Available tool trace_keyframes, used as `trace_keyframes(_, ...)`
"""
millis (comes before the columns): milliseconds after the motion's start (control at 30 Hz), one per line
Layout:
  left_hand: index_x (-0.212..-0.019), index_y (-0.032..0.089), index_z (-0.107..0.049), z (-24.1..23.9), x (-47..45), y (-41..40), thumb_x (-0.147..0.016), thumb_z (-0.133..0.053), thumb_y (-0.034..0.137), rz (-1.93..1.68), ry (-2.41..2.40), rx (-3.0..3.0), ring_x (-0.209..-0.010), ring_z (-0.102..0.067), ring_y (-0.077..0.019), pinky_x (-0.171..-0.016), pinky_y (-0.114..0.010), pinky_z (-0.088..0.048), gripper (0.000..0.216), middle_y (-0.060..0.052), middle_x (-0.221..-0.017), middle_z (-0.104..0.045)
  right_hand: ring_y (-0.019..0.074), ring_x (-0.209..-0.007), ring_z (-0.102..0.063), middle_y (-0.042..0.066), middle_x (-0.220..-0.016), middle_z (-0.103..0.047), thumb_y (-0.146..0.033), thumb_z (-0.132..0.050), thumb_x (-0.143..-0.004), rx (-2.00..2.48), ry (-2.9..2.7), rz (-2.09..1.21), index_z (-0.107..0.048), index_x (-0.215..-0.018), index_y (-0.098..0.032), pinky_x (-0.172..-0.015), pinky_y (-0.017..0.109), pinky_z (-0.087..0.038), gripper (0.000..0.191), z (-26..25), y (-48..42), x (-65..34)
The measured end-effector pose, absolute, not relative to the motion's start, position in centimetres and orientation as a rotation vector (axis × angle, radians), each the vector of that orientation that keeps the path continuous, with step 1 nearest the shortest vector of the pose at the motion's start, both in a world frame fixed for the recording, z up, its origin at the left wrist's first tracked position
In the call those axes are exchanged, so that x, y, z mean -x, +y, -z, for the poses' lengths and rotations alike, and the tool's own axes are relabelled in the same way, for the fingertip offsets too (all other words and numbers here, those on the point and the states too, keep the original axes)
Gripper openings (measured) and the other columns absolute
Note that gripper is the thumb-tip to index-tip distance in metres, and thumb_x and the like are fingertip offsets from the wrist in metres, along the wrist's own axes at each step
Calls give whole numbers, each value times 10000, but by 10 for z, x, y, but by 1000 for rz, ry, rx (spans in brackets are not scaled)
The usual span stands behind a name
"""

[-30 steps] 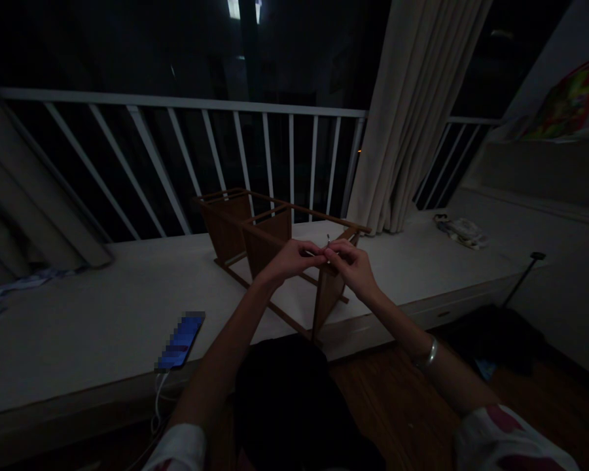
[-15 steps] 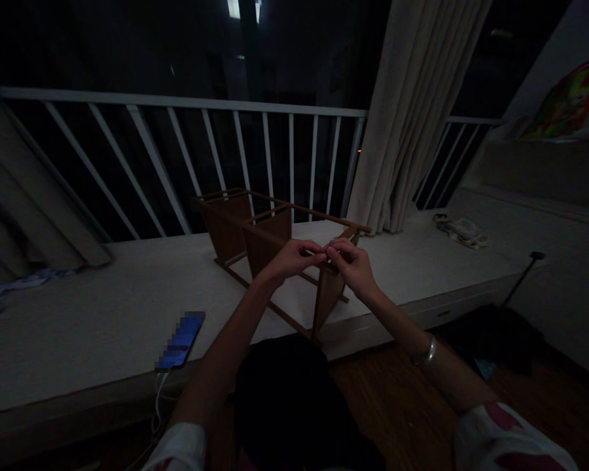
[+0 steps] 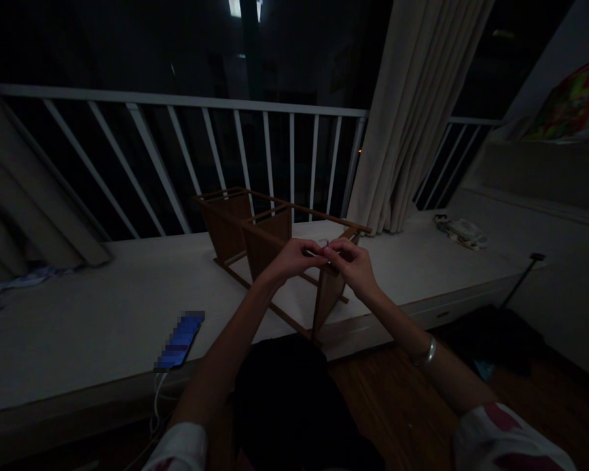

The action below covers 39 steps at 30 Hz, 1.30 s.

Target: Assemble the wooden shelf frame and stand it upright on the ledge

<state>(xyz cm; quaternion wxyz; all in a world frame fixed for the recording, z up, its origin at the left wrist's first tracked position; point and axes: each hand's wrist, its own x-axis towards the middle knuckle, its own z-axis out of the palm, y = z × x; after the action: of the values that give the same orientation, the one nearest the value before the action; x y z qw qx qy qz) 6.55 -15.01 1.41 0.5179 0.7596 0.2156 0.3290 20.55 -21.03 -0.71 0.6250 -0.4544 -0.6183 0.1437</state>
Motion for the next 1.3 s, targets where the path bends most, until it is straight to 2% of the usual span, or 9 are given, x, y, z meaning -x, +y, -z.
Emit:
trace_keyframes(133,-792,85,-655,-13,-65,-151,-627,-645,305,-801,456,-1844,-749,-555,-142,-701,-264,-416,275,-70,-804,-633,152,-807,-537,35,-798,-571,-370,-538,-756,1012,-1474,-295,-629,-751,-193,-753,303,-423,199,8,-211,-208)
trace_keyframes(233,-784,83,-656,-12,-65,-149,-628,-643,299,-808,452,-1845,-735,-556,-137,-688,-259,-417,267,-71,-800,-633,157,-838,-539,39,-816,-580,-366,-533,-761,1004,-1487,-302,-635,-765,-195,-774,311,-422,199,7,-211,-207)
trace_keyframes(500,-737,84,-633,-10,-65,-147,-608,-656,286,-819,516,-1832,-648,-549,-120,-620,-245,-417,241,-48,-709,-620,134,-722,-536,27,-764,-568,-373,-599,-701,1051,-1398,-317,-628,-747,-189,-644,267,-429,192,7,-211,-205)
trace_keyframes(767,-752,88,-654,-10,-64,-148,-655,-617,320,-836,477,-1916,-729,-551,-133,-681,-249,-413,254,-64,-785,-632,148,-815,-542,37,-825,-575,-343,-556,-746,1013,-1451,-279,-627,-769,-191,-686,278,-428,169,11,-209,-208)
trace_keyframes(967,-763,85,-650,-9,-65,-148,-637,-632,335,-833,513,-1898,-677,-552,-131,-629,-243,-417,280,-57,-739,-632,134,-741,-534,25,-792,-560,-368,-612,-693,1016,-1394,-295,-618,-739,-193,-625,262,-430,181,12,-208,-205)
trace_keyframes(1167,-815,88,-655,-9,-65,-149,-645,-630,304,-828,464,-1892,-737,-559,-142,-678,-259,-423,276,-71,-805,-637,146,-821,-532,34,-815,-557,-371,-546,-753,989,-1477,-289,-655,-765,-209,-749,298,-431,196,11,-209,-207)
trace_keyframes(1300,-790,88,-658,-10,-64,-149,-660,-616,299,-828,444,-1899,-755,-557,-147,-687,-264,-424,251,-73,-808,-635,151,-852,-532,36,-837,-562,-375,-540,-756,999,-1492,-299,-656,-801,-216,-754,297,-435,202,9,-211,-208)
